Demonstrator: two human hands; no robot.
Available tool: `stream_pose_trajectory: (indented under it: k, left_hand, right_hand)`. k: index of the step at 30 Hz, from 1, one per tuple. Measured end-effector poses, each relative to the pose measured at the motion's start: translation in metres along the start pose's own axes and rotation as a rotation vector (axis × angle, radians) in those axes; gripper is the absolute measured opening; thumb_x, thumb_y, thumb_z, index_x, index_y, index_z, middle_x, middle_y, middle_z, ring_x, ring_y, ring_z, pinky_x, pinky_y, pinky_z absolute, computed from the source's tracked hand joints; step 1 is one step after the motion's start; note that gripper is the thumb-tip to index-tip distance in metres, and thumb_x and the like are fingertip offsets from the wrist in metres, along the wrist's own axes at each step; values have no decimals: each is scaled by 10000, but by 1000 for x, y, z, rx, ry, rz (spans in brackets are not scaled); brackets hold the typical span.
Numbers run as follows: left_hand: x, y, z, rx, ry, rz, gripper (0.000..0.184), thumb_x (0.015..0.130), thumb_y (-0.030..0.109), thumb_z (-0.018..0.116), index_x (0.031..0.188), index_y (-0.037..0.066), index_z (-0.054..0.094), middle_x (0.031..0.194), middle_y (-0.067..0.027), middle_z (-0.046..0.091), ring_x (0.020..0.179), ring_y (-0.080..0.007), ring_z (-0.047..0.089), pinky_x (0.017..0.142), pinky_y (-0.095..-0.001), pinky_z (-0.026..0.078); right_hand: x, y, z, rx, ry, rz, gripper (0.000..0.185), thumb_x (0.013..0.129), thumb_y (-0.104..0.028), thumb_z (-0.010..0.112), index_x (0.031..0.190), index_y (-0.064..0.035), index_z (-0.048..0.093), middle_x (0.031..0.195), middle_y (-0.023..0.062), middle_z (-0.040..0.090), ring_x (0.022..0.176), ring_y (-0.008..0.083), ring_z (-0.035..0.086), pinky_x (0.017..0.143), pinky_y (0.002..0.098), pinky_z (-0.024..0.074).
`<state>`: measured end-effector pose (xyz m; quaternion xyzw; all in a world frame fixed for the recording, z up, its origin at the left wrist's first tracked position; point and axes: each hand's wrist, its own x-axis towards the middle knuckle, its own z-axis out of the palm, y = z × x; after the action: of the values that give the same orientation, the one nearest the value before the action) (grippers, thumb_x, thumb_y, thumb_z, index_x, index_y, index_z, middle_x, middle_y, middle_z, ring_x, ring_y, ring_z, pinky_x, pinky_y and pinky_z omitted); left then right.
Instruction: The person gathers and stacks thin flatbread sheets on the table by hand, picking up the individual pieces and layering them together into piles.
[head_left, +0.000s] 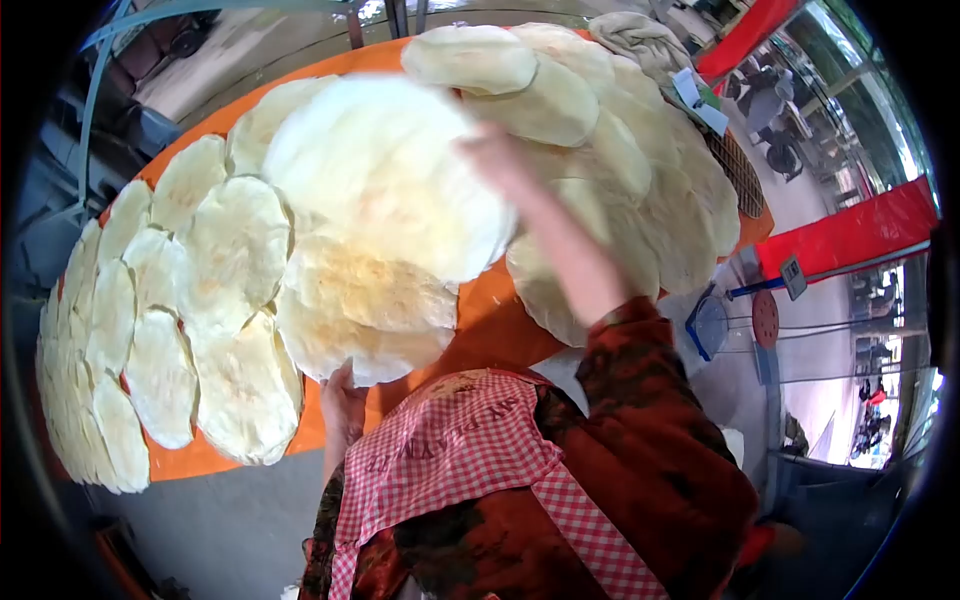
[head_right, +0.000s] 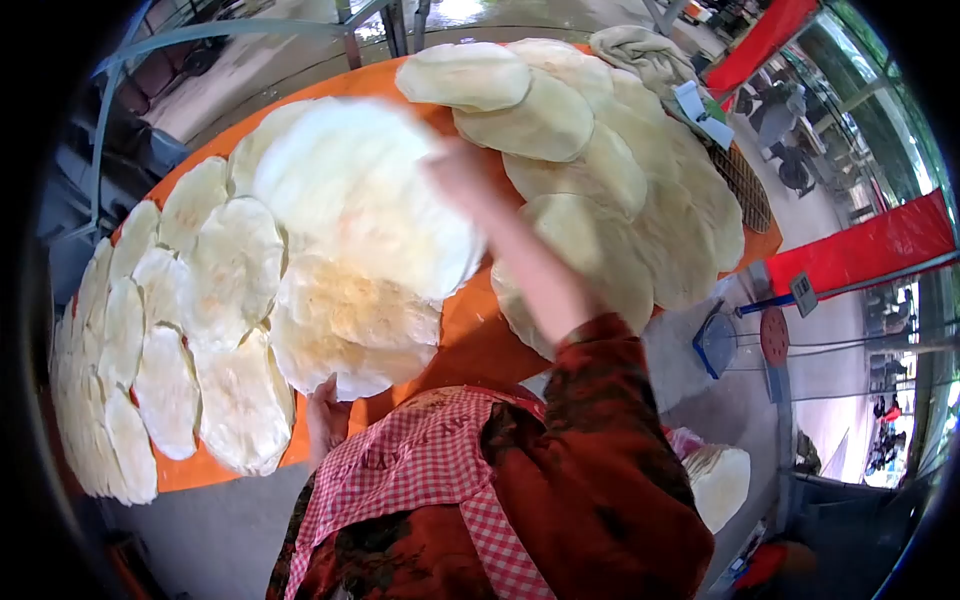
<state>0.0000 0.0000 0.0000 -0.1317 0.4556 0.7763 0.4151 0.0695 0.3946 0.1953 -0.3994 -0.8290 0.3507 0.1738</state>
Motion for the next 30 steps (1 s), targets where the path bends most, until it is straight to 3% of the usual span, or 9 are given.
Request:
stream_pose_trajectory:
  k: [2,5,8,12,14,15,21,25,30]
  left_hand:
    - [-5,11,0,-36,-31,9,421,856,45,578,1248,6,431,1170,-133,565,1058,-304,575,855,-484,502]
    - [-15,-5,29,-60,80,-17,376,861,40,563,1217,-4,453,1160,-129,569,1042,-288,580,844,-462,506]
    - [-9,5,24,-33,76,-35,361,860,39,560,1205,-9,462,1168,-127,566,1042,-280,583,847,-452,507]
    - [-6,13,35,-7,29,-12,399,865,73,557,1237,4,429,1184,-127,560,1036,-284,587,838,-454,508]
    - [-12,25,54,7,-12,34,432,870,102,556,1267,29,404,1204,-124,550,1039,-293,587,832,-450,510]
    - [-9,27,57,-8,-66,54,445,877,133,552,1283,50,389,1224,-126,537,1063,-301,575,841,-453,506]
    - [-24,65,98,90,-365,345,515,935,332,522,1374,124,350,1229,-126,557,1116,-276,549,933,-435,444]
    - [0,45,47,446,-154,472,403,915,101,571,1290,31,441,1083,-111,598,968,-187,603,813,-305,504]
    - [43,-18,-32,1196,15,659,223,845,77,626,1059,22,589,1025,-131,617,883,-249,615,723,-328,503]
  right_hand:
    - [39,84,-29,580,6,182,393,785,-223,677,1066,44,612,885,116,665,756,228,644,696,400,525]
    - [50,181,-73,541,214,77,306,788,-144,633,1036,35,618,908,121,667,778,204,638,720,366,522]
    - [12,217,-54,-562,448,258,501,799,-236,689,1182,41,521,1044,184,649,924,295,635,839,378,498]
    - [-115,131,85,201,-114,-275,696,735,-269,756,1299,-20,434,1236,191,508,1137,338,509,979,414,405]
    - [-158,40,99,12,-529,-582,761,710,-286,781,1304,-4,400,1263,227,472,1187,376,466,992,422,396]
    - [-171,40,130,-34,-347,-801,672,728,-218,744,1282,-8,427,1186,236,520,1076,394,540,875,443,462]
    - [-19,-12,130,128,-160,-462,58,723,-71,616,677,-37,608,656,103,613,630,209,594,574,361,475]
    - [78,2,18,775,-121,3,164,795,-80,632,925,17,652,813,67,665,644,147,623,570,300,504]
    - [174,125,-5,990,245,16,298,820,-75,631,1100,22,601,947,108,666,851,243,648,723,346,524]
